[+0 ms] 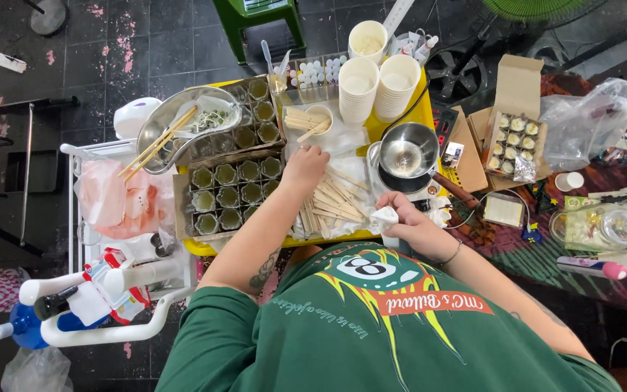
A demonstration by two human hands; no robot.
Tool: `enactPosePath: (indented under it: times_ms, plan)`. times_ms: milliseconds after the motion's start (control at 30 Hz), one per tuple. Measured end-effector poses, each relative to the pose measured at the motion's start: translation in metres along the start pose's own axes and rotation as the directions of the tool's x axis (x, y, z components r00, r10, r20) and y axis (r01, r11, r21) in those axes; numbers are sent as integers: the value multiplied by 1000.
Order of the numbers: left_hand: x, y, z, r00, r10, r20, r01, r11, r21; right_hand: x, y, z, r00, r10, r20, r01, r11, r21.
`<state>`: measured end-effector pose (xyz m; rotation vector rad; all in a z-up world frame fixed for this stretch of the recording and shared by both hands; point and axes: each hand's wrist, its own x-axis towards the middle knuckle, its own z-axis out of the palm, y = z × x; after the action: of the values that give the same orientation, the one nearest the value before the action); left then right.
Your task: Wiping wooden candle wicks with a paper towel and inserting them into metal wick sustainers.
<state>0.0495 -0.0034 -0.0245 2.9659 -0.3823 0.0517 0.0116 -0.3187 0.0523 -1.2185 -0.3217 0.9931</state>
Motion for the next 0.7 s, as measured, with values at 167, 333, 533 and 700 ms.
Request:
enactPosePath:
  times_ms: [167,333,533,700]
  plan:
    - [-1,-18,30,996,64,-54,-66,997,-40,-4,-6,6,996,83,43,-78,993,-91]
    - [-9,-15,15,979,171,-114,-173,985,-15,4,-13,17,997,-71,36,78,962,-263]
    - [-24,4,-33,990,38,-135,-59,987,-151,7,-10,18,998,-32,-61,7,925,-380]
    - [-40,44,-91,989,-30,-147,-30,921,-389,7,-29,24,981,-151,-122,5,650,-760]
